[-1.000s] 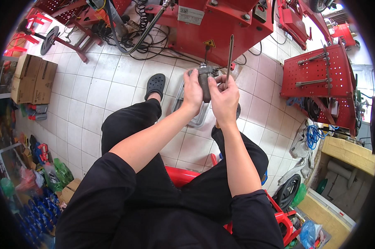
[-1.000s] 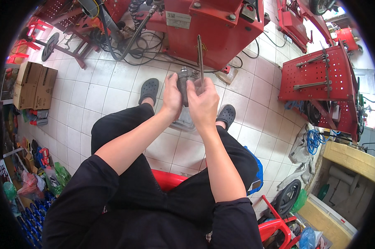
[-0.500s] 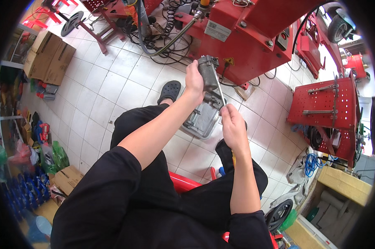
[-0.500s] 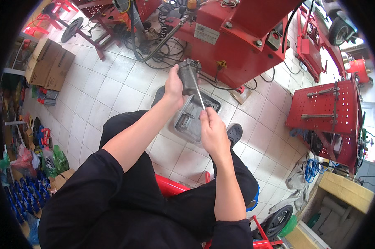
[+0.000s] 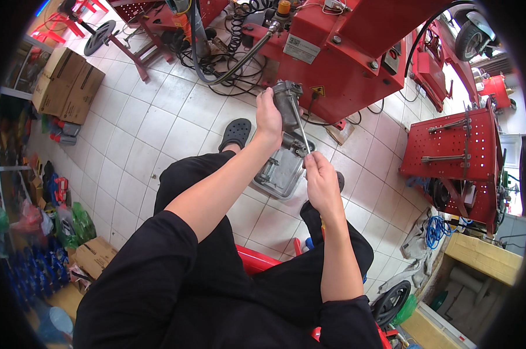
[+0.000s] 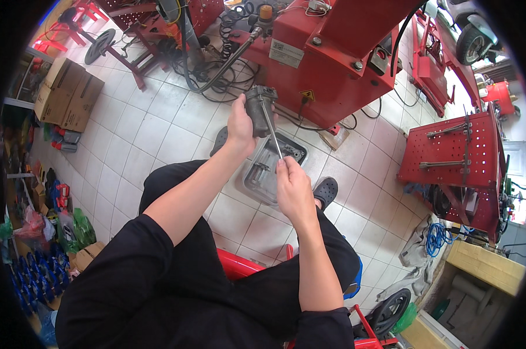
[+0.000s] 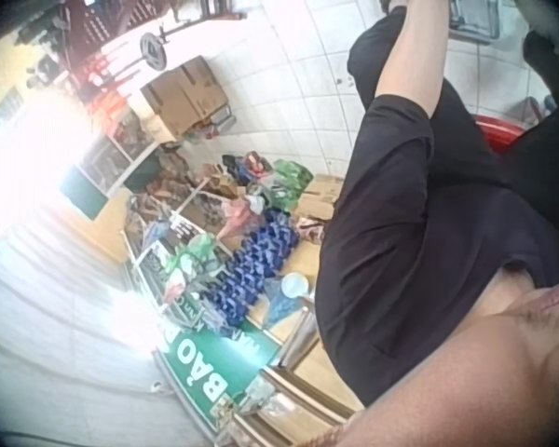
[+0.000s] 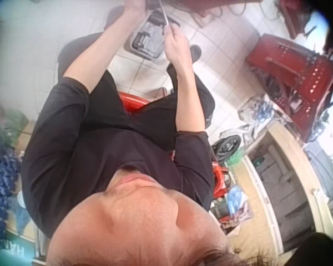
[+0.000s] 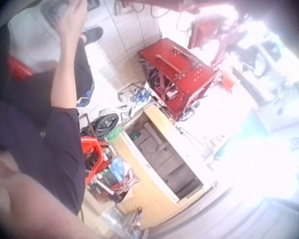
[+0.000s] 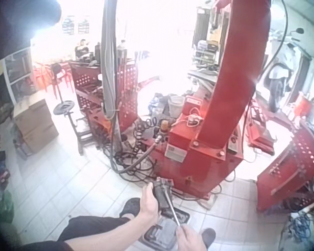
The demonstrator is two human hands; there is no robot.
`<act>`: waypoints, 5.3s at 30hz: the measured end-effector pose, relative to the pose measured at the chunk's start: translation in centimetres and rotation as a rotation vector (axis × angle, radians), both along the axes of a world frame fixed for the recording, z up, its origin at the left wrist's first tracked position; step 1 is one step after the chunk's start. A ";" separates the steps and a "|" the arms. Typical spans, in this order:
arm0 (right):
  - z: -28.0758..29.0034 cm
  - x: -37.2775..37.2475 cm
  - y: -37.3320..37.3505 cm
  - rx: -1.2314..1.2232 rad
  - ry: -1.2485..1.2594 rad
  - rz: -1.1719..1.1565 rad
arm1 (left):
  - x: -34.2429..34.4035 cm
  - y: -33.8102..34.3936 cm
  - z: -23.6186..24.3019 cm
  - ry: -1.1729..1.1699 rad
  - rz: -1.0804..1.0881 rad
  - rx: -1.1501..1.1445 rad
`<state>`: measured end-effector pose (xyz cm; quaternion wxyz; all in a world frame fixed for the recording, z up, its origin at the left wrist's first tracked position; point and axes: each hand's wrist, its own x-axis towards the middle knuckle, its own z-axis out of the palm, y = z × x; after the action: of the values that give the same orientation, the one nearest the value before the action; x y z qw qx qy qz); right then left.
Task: The person holds a cylindrical metal mechanical part and uses a screwdriver to pry and scrape at internal components. The person rotates the part to access different angles and continues the prying action with the tool.
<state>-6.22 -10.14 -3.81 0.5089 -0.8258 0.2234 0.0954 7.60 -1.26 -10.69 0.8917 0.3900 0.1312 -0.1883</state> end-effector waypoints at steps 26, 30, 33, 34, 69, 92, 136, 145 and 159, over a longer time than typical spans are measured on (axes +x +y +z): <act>-0.2 -0.4 1.4 -0.299 -0.241 -0.132 | -0.2 -0.1 -0.6 -0.145 0.242 0.207; -2.1 -0.5 0.4 -0.136 -0.159 -0.108 | -1.0 -0.4 1.0 -0.139 0.206 0.085; -2.1 -0.3 0.7 0.067 -0.114 -0.169 | -1.0 -0.4 1.4 -0.140 0.220 0.080; -1.9 -0.3 0.9 0.062 -0.116 -0.169 | -1.2 -0.4 1.8 -0.134 0.213 0.078; -3.0 -0.4 1.2 0.500 -0.139 -0.238 | -1.5 -0.4 0.8 -0.297 0.097 0.129; -2.6 -0.3 1.4 0.385 -0.162 -0.189 | -2.0 -0.8 1.8 -0.380 -0.043 0.179; -2.7 -1.0 1.5 0.406 -0.137 -0.236 | -0.9 -0.3 0.9 -0.367 0.048 0.375; -3.5 -1.2 1.3 0.518 -0.107 -0.275 | -0.8 -0.4 0.7 -0.379 0.058 0.404; -2.4 -0.9 1.5 0.667 -0.091 -0.320 | -0.8 -0.4 -0.1 -0.417 0.048 0.450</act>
<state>-7.17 -8.62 -6.22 0.7678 -0.5726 0.2837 0.0456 6.82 -1.63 -10.75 0.7949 0.6047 -0.0072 -0.0491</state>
